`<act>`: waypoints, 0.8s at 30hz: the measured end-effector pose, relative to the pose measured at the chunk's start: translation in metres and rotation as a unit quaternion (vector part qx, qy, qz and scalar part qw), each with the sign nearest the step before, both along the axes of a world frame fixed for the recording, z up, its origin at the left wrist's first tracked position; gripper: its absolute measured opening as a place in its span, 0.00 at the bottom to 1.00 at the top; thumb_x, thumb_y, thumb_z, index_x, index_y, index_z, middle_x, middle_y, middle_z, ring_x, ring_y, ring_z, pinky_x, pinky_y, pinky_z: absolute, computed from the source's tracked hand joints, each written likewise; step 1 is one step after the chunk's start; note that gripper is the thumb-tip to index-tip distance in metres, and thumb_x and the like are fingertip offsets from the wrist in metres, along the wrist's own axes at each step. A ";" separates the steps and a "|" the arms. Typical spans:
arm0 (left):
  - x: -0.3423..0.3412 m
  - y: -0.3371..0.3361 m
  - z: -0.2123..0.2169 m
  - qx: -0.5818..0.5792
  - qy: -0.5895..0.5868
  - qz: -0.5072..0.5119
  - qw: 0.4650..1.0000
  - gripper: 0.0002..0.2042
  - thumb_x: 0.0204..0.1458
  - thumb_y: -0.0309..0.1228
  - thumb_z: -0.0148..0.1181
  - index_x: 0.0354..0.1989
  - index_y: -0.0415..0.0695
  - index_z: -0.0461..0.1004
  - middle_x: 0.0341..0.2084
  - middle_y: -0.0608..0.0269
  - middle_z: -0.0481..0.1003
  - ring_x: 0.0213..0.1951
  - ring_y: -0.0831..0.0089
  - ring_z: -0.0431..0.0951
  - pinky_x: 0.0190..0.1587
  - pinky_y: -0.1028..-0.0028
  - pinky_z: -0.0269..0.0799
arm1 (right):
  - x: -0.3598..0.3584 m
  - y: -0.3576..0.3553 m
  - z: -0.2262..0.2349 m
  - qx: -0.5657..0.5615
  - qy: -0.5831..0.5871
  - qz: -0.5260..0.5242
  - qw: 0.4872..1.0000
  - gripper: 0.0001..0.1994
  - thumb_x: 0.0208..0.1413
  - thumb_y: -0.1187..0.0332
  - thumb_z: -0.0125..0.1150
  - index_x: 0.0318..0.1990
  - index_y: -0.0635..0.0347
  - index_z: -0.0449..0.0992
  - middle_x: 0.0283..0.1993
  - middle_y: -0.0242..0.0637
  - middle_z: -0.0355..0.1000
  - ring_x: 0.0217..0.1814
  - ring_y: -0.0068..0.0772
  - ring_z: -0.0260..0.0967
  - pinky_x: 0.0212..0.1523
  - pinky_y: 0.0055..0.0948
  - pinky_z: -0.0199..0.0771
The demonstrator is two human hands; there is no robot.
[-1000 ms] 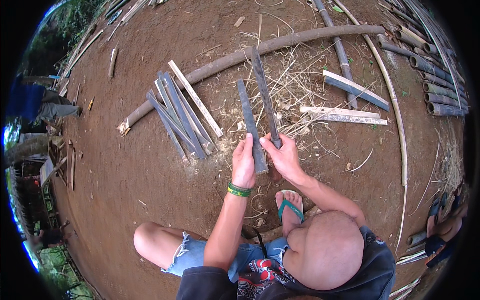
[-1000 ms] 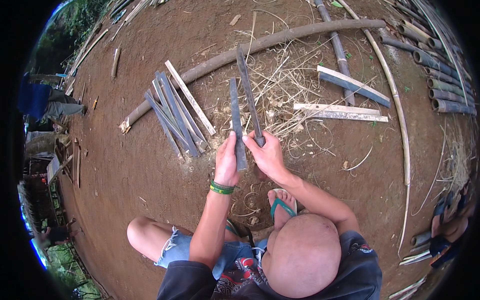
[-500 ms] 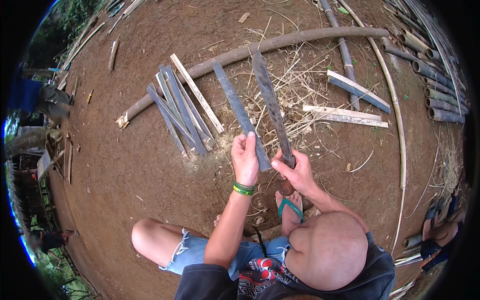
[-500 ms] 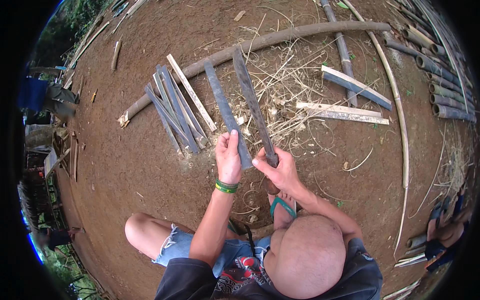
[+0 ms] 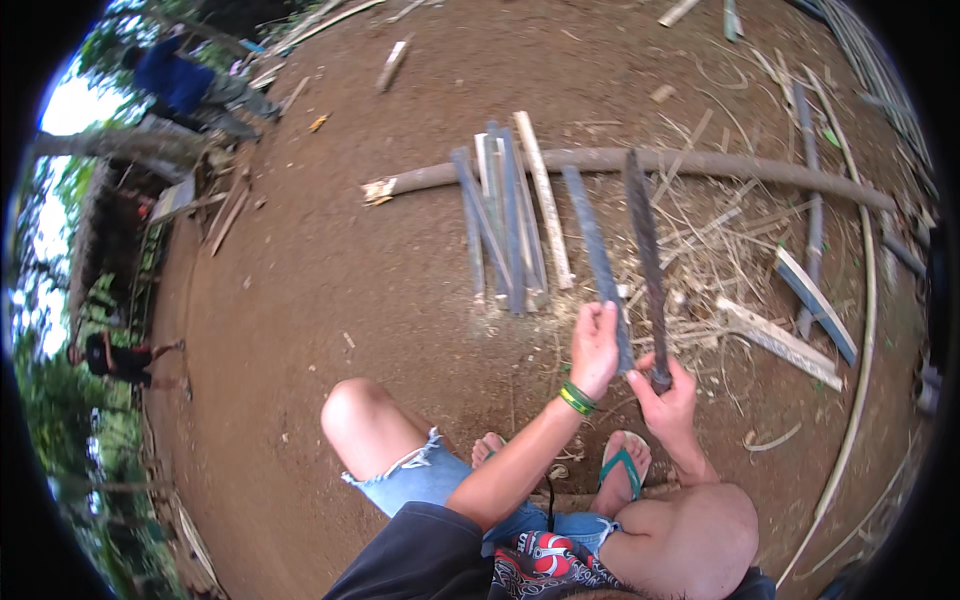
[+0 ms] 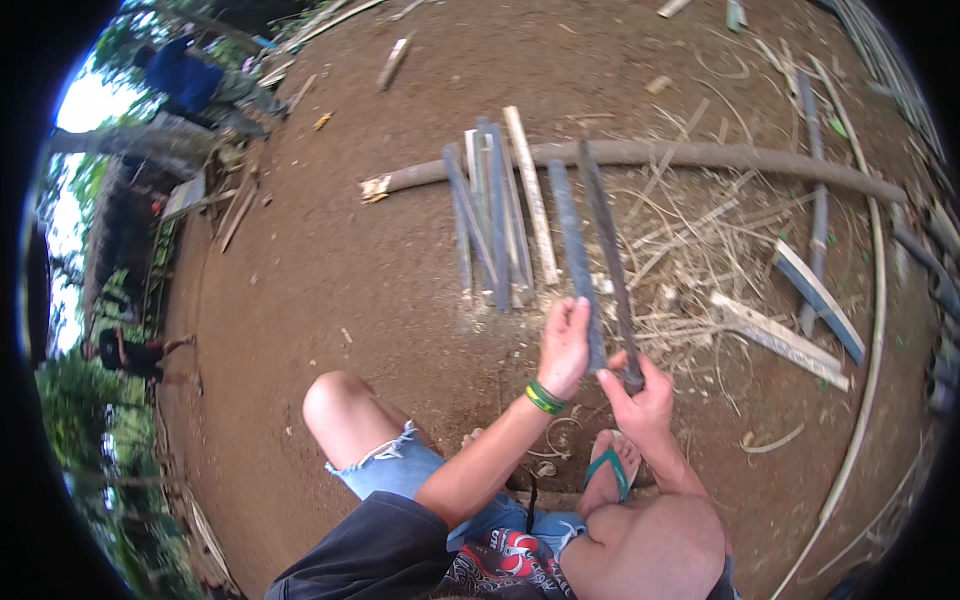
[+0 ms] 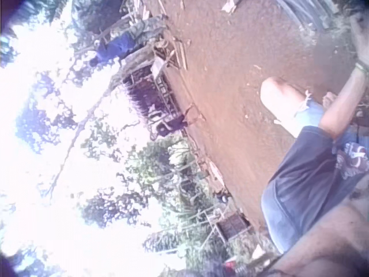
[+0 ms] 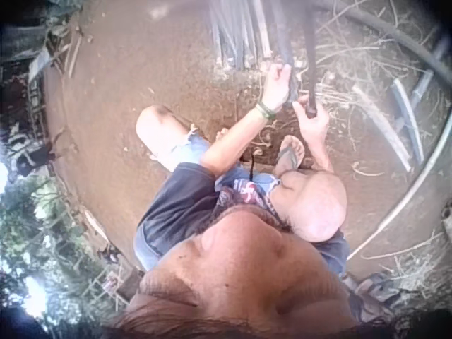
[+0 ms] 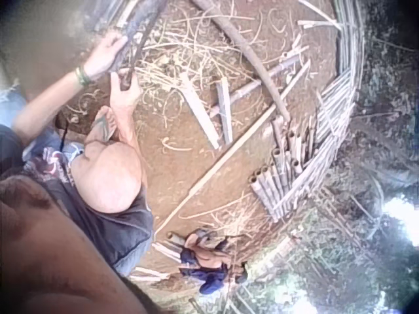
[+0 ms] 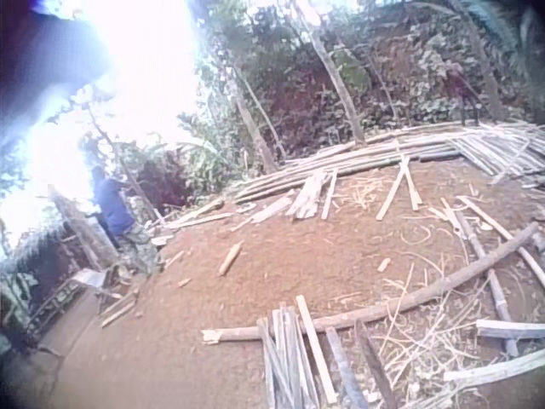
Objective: The person sits on the ground and uses a large knife to shave thin strips of bamboo. They hold the bamboo piece in one hand and repeatedly scrape the blade along its length to remove the outer layer, creating a pile of shavings.
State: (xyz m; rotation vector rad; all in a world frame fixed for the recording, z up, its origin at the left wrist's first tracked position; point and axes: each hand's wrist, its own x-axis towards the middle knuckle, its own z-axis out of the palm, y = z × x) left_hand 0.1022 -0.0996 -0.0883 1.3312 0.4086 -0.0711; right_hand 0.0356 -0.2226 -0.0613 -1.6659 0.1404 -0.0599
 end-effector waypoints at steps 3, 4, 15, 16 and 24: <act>-0.004 0.013 -0.002 0.065 0.030 -0.027 0.997 0.11 0.66 0.40 0.54 0.40 0.45 0.69 0.25 0.75 0.68 0.26 0.85 0.64 0.28 0.80 0.62 | -0.004 0.003 0.009 -0.054 -0.004 0.035 0.998 0.08 0.50 0.75 0.71 0.35 0.64 0.76 0.19 0.27 0.68 0.20 0.14 0.61 0.22 0.22 0.59; -0.004 0.015 -0.001 0.066 0.043 -0.036 0.996 0.12 0.66 0.40 0.55 0.40 0.44 0.69 0.25 0.74 0.69 0.26 0.85 0.65 0.28 0.80 0.63 | -0.005 0.005 0.009 -0.075 -0.013 0.039 0.996 0.08 0.50 0.75 0.71 0.35 0.64 0.76 0.18 0.27 0.66 0.20 0.15 0.60 0.22 0.23 0.59; -0.002 0.020 0.002 -0.050 0.060 -0.057 0.995 0.13 0.65 0.40 0.56 0.45 0.42 0.69 0.31 0.72 0.72 0.30 0.87 0.68 0.31 0.80 0.66 | -0.002 0.003 0.005 -0.111 -0.103 0.053 0.987 0.12 0.55 0.75 0.62 0.46 0.69 0.77 0.23 0.33 0.71 0.22 0.19 0.67 0.25 0.23 0.65; -0.002 0.021 0.008 -0.066 0.049 -0.049 0.995 0.13 0.66 0.40 0.55 0.45 0.42 0.69 0.31 0.72 0.72 0.31 0.87 0.67 0.32 0.81 0.66 | -0.003 0.000 0.010 -0.093 -0.082 0.045 0.991 0.13 0.56 0.75 0.61 0.49 0.69 0.76 0.23 0.33 0.71 0.22 0.18 0.66 0.25 0.23 0.65; 0.015 0.047 0.041 -0.131 -0.022 -0.006 0.991 0.15 0.69 0.45 0.47 0.49 0.46 0.69 0.32 0.75 0.68 0.34 0.86 0.65 0.37 0.80 0.64 | 0.006 -0.024 -0.043 -0.197 -0.112 -0.013 0.974 0.15 0.69 0.68 0.51 0.52 0.72 0.75 0.26 0.24 0.64 0.25 0.18 0.56 0.25 0.23 0.56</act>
